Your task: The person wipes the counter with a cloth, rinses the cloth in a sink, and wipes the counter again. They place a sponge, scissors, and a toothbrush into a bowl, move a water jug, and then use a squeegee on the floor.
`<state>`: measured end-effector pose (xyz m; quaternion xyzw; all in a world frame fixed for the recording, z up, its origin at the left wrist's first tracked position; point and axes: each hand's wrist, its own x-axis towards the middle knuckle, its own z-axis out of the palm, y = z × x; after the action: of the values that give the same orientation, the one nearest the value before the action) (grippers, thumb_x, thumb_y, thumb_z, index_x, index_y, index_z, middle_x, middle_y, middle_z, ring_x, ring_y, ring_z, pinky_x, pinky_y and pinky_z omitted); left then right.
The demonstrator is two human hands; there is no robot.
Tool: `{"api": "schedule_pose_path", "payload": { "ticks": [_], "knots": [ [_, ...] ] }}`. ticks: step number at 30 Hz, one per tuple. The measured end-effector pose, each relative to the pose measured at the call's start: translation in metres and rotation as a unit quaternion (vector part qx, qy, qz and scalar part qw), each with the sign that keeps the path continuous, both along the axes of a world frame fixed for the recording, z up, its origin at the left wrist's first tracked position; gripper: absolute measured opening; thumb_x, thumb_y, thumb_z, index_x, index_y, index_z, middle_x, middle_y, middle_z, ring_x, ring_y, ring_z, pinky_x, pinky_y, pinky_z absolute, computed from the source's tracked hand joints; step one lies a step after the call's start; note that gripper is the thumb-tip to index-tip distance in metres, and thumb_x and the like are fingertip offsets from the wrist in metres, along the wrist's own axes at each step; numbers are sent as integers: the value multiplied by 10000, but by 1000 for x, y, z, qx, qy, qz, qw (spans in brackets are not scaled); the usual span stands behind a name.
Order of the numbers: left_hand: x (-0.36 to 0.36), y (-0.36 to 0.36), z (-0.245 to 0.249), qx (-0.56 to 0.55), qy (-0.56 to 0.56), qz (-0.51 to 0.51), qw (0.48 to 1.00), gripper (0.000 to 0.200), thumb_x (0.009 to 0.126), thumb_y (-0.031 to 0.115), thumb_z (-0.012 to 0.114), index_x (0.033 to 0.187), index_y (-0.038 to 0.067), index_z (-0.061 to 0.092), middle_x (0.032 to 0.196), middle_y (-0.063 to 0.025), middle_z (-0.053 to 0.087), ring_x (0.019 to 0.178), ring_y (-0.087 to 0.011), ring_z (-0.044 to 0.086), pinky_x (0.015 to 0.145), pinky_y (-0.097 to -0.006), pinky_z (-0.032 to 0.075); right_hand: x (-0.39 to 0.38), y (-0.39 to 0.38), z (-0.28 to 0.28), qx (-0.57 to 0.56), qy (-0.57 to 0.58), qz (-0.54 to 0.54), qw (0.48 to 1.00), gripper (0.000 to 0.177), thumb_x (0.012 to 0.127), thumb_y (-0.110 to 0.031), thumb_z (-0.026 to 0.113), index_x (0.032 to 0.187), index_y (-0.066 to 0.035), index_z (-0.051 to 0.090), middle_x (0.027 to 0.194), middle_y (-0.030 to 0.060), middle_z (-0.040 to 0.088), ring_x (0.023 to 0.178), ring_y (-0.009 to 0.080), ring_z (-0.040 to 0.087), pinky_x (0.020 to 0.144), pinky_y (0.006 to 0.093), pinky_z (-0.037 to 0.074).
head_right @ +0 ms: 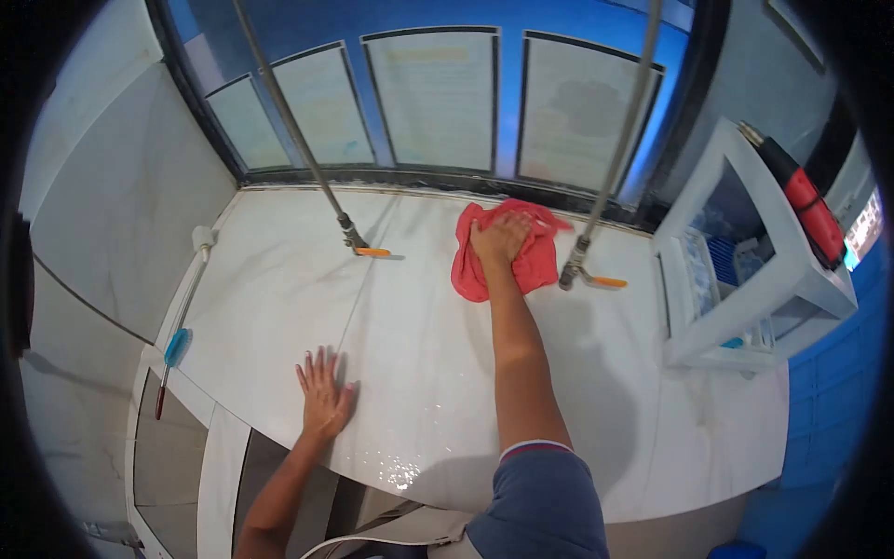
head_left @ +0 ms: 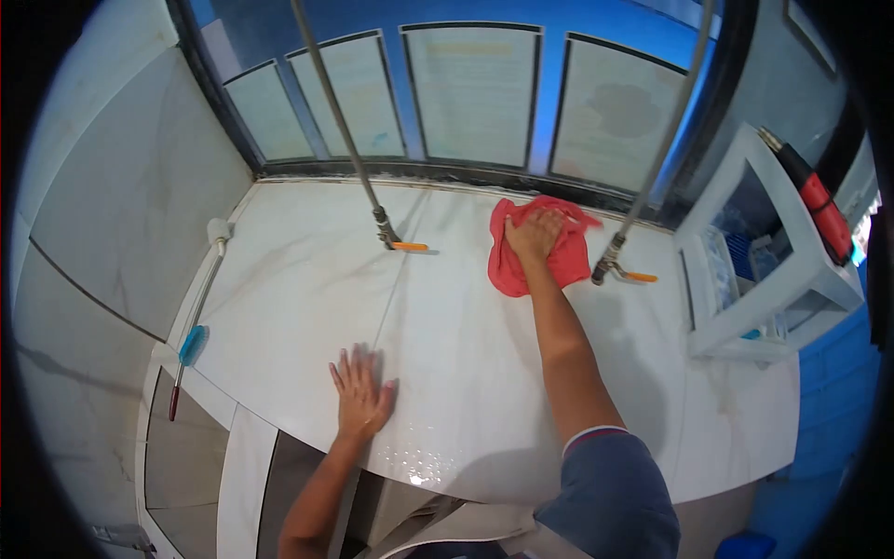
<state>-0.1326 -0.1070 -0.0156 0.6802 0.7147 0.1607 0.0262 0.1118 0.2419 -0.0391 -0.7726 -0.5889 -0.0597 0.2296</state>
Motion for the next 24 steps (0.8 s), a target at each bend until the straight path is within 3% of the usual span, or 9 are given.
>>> {"api": "schedule_pose_path", "payload": {
  "ticks": [4, 6, 9, 11, 12, 16, 21, 22, 24],
  "knots": [
    [-7, 1, -3, 8, -46, 16, 999, 627, 844, 350, 458, 1330, 3, 268, 1402, -247, 180, 1310, -432, 87, 1048, -552, 20, -93, 5, -1, -64, -42, 393, 917, 745, 817, -523, 412, 1268, 68, 373, 1344, 238, 340, 1286, 337, 269, 1075, 443, 136],
    [-8, 3, -7, 12, -48, 13, 999, 622, 847, 332, 456, 1335, 3, 254, 1403, -247, 177, 1311, -431, 85, 1051, -546, 24, -131, -34, -15, 66, -10, 446, 893, 643, 832, -452, 422, 1219, 62, 435, 1307, 225, 396, 1259, 325, 322, 1060, 430, 193],
    [-8, -1, -4, 36, -77, 16, 996, 604, 856, 294, 447, 1339, 1, 236, 1404, -249, 173, 1311, -431, 86, 1057, -529, 33, -153, -103, -18, 104, -38, 392, 913, 575, 827, -390, 442, 1186, 58, 466, 1289, 231, 412, 1246, 327, 338, 1049, 412, 219],
    [-6, -2, -3, 60, -114, 23, 991, 591, 862, 275, 440, 1340, -2, 232, 1403, -250, 172, 1310, -430, 90, 1061, -518, 39, -170, -163, -7, 29, -8, 447, 894, 522, 816, -335, 456, 1165, 52, 481, 1276, 230, 426, 1233, 324, 355, 1044, 419, 225],
    [-7, -1, -6, 95, -135, 24, 986, 579, 867, 262, 428, 1340, -6, 229, 1400, -247, 177, 1307, -427, 103, 1063, -508, 55, -177, -188, 7, -24, 3, 509, 860, 515, 815, -327, 461, 1159, 56, 483, 1266, 230, 436, 1224, 326, 361, 1040, 423, 228],
    [-12, -7, -14, 176, -191, 15, 965, 556, 880, 245, 405, 1337, -16, 229, 1389, -236, 194, 1296, -416, 138, 1061, -491, 100, -176, -219, -9, 79, 4, 645, 760, 458, 808, -266, 456, 1193, -22, 494, 1290, 159, 444, 1246, 277, 355, 1055, 405, 218],
    [-11, -10, -18, 160, -147, 32, 976, 537, 915, 280, 335, 1342, -22, 216, 1399, -189, 211, 1323, -363, 104, 1072, -448, 99, -31, -181, 9, 6, -15, 536, 844, 443, 812, -247, 464, 1199, -31, 488, 1265, 170, 460, 1187, 293, 417, 1010, 418, 286],
    [-11, -12, -18, 155, -149, 29, 976, 537, 915, 280, 335, 1342, -22, 216, 1399, -189, 211, 1323, -363, 104, 1072, -448, 99, 9, -187, 0, 64, 30, 478, 875, 416, 799, -252, 493, 1157, -41, 525, 1233, 170, 488, 1165, 307, 434, 1000, 430, 299],
    [-9, -12, -19, 144, -147, 10, 979, 551, 917, 308, 341, 1341, -21, 216, 1395, -190, 218, 1318, -371, 111, 1070, -450, 103, 93, -208, -1, 98, -80, 419, 899, 444, 818, -302, 511, 1181, -47, 509, 1249, 177, 469, 1174, 314, 427, 986, 448, 316]
  ]
}}
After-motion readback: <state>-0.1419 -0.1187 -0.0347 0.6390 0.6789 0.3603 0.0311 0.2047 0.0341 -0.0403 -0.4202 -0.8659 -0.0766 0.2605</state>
